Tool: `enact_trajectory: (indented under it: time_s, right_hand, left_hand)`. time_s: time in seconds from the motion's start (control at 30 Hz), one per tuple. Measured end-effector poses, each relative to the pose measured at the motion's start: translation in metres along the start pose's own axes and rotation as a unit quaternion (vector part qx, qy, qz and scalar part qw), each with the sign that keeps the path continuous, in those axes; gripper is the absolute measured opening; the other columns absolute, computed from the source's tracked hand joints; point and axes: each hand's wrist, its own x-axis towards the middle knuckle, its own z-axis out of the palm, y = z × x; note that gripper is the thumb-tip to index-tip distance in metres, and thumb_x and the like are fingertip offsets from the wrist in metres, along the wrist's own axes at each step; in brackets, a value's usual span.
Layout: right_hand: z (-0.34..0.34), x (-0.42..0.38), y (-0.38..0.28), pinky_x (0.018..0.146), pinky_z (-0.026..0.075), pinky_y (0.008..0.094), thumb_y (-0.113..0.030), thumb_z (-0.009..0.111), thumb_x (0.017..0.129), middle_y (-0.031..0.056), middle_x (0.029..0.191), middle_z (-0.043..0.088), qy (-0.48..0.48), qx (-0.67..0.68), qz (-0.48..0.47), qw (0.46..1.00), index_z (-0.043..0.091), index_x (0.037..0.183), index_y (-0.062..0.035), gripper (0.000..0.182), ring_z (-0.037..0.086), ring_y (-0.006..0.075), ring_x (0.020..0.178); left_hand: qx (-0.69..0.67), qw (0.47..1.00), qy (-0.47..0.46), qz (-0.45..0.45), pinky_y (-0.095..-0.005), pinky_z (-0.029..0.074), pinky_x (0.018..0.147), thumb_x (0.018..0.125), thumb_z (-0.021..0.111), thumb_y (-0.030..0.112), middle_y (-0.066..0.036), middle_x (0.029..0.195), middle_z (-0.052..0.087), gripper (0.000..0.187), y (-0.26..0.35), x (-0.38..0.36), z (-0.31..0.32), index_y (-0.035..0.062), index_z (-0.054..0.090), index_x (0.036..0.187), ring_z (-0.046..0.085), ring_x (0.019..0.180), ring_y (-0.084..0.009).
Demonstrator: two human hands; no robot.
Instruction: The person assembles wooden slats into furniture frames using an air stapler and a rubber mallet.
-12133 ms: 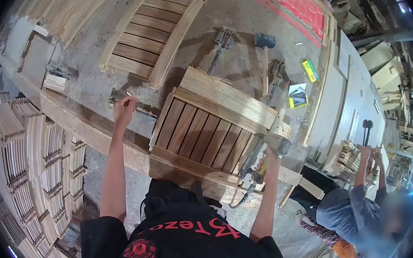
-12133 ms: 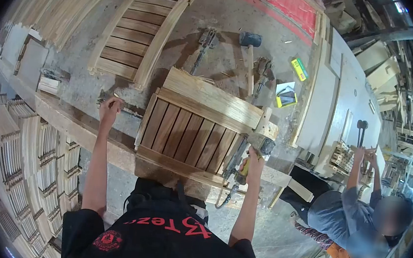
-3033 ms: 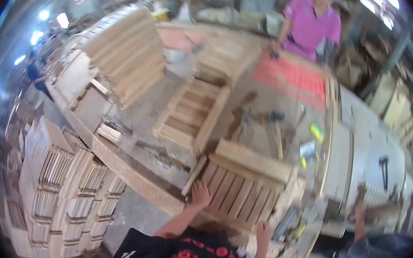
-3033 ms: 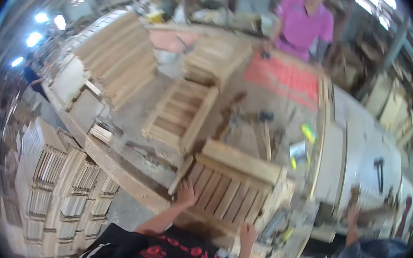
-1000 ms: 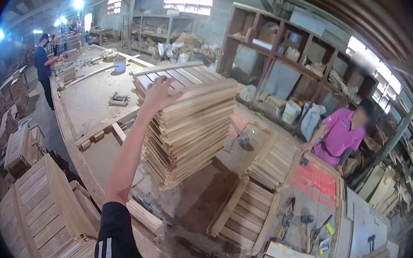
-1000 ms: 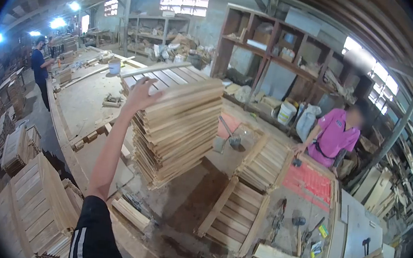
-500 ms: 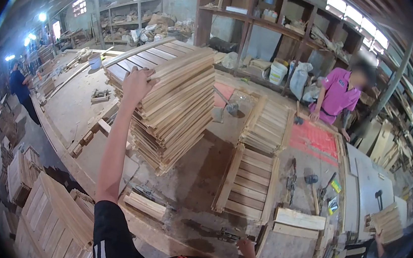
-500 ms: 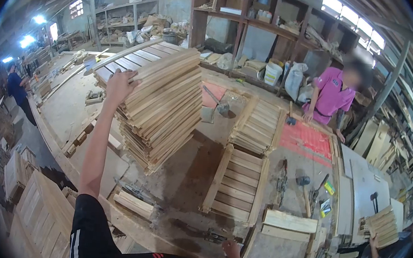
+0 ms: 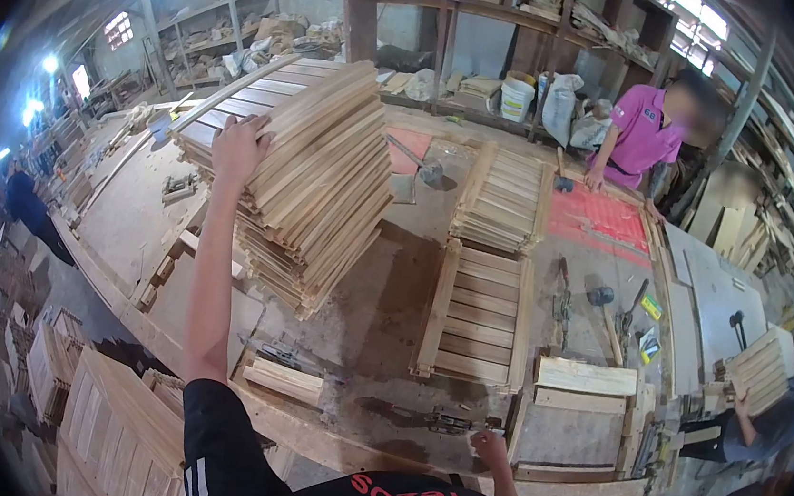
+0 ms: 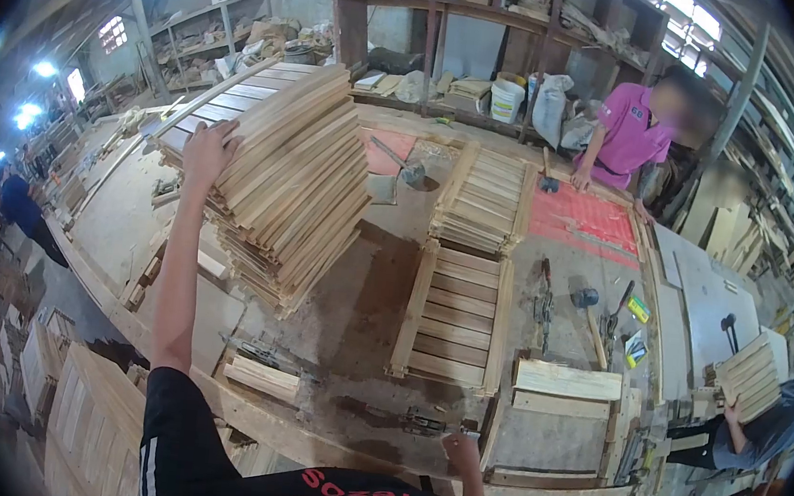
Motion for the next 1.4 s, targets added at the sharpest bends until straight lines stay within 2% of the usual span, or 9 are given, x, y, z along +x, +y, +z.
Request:
enact_trajectory:
  time_s: [0.2, 0.37, 0.47, 0.57, 0.67, 0.83, 1.03, 1.27, 1.4]
  right_hand:
    - [-0.029, 0.016, 0.015, 0.075, 0.052, 0.0443, -0.031, 0.065, 0.082, 0.0187, 0.084, 0.069, 0.177, 0.026, 0.13, 0.975, 0.07, 0.094, -0.0028, 0.031, 0.068, 0.0352, 0.084]
    - [-0.089, 0.098, -0.045, 0.087, 0.049, 0.0466, -0.042, 0.067, 0.081, 0.0258, 0.107, 0.065, 0.28, -0.13, 0.16, 0.938, 0.056, 0.115, 0.0025, 0.057, 0.063, 0.0412, 0.1]
    - [-0.092, 0.157, -0.044, 0.09, 0.049, 0.0455, -0.044, 0.072, 0.077, 0.0272, 0.11, 0.063, 0.183, -0.059, 0.199, 0.961, 0.053, 0.117, 0.0034, 0.066, 0.061, 0.0416, 0.105]
    - [-0.062, 0.209, 0.013, 0.09, 0.049, 0.0449, -0.041, 0.079, 0.072, 0.0251, 0.107, 0.065, 0.237, -0.063, -0.154, 0.957, 0.054, 0.115, 0.0026, 0.067, 0.062, 0.041, 0.105]
    - [-0.089, 0.219, 0.018, 0.091, 0.05, 0.0446, -0.04, 0.083, 0.068, 0.0233, 0.109, 0.064, 0.042, -0.093, 0.046, 0.994, 0.05, 0.12, 0.0014, 0.074, 0.062, 0.0405, 0.104]
    - [-0.116, 0.206, 0.003, 0.068, 0.06, 0.043, -0.032, 0.086, 0.067, 0.0165, 0.095, 0.067, -0.001, -0.018, 0.162, 0.987, 0.063, 0.104, -0.0022, 0.052, 0.069, 0.0297, 0.081]
    - [-0.151, 0.09, -0.029, 0.066, 0.058, 0.0358, -0.022, 0.078, 0.078, 0.0092, 0.096, 0.069, -0.16, 0.387, 0.095, 0.903, 0.065, 0.105, -0.0019, 0.037, 0.069, 0.0212, 0.079]
    - [-0.177, -0.021, 0.065, 0.077, 0.053, 0.034, -0.035, 0.074, 0.083, 0.009, 0.094, 0.07, -0.308, 0.458, 0.065, 0.831, 0.067, 0.106, -0.0041, 0.039, 0.067, 0.0201, 0.083]
    - [-0.281, -0.1, 0.072, 0.087, 0.05, 0.0394, -0.039, 0.073, 0.082, 0.0117, 0.1, 0.067, -0.377, 0.023, -0.108, 0.92, 0.067, 0.105, -0.0064, 0.04, 0.065, 0.0266, 0.089]
  left_hand:
    - [-0.139, 0.961, 0.235, 0.034, -0.0451, 0.04, 0.093, 0.087, 0.066, 0.023, -0.008, 0.101, 0.068, 0.02, 0.05, -0.068, -0.028, 0.0072, 0.069, 0.1, 0.058, 0.098, -0.0307]
    - [-0.622, 0.755, -0.058, -0.199, -0.0295, 0.049, 0.066, 0.092, 0.055, 0.009, -0.008, 0.077, 0.066, 0.016, 0.159, -0.272, -0.016, -0.0005, 0.065, 0.083, 0.06, 0.07, -0.0112]
    - [-0.641, 0.618, -0.323, -0.321, -0.0259, 0.049, 0.064, 0.097, 0.052, 0.022, -0.005, 0.081, 0.07, 0.028, 0.215, -0.39, 0.005, 0.0026, 0.069, 0.089, 0.064, 0.068, -0.012]
    - [-0.706, 0.445, -0.364, -0.413, -0.0263, 0.051, 0.064, 0.097, 0.054, 0.027, -0.007, 0.082, 0.07, 0.029, 0.262, -0.476, 0.026, 0.0014, 0.068, 0.097, 0.064, 0.069, -0.0125]
    - [-0.706, 0.391, -0.458, -0.372, -0.0269, 0.051, 0.065, 0.095, 0.058, 0.032, -0.008, 0.086, 0.07, 0.032, 0.273, -0.509, 0.035, 0.0016, 0.067, 0.101, 0.064, 0.07, -0.0125]
    - [-0.662, 0.451, -0.458, -0.386, -0.0284, 0.051, 0.062, 0.093, 0.06, 0.042, -0.005, 0.087, 0.068, 0.039, 0.313, -0.52, 0.091, 0.0067, 0.065, 0.108, 0.064, 0.073, -0.0133]
    - [-0.74, 0.201, -0.266, -0.584, -0.0361, 0.055, 0.071, 0.089, 0.066, 0.043, -0.007, 0.103, 0.064, 0.04, 0.416, -0.525, 0.124, 0.0083, 0.06, 0.11, 0.064, 0.088, -0.0211]
    - [-0.729, 0.488, 0.002, -0.48, -0.0345, 0.057, 0.072, 0.078, 0.063, 0.004, -0.01, 0.101, 0.064, 0.048, 0.483, -0.601, 0.044, 0.0067, 0.051, 0.124, 0.066, 0.084, -0.0218]
    - [-0.679, 0.527, -0.093, -0.502, -0.0296, 0.054, 0.071, 0.074, 0.06, -0.001, -0.008, 0.097, 0.066, 0.044, 0.487, -0.553, -0.078, 0.0012, 0.057, 0.117, 0.066, 0.083, -0.0188]
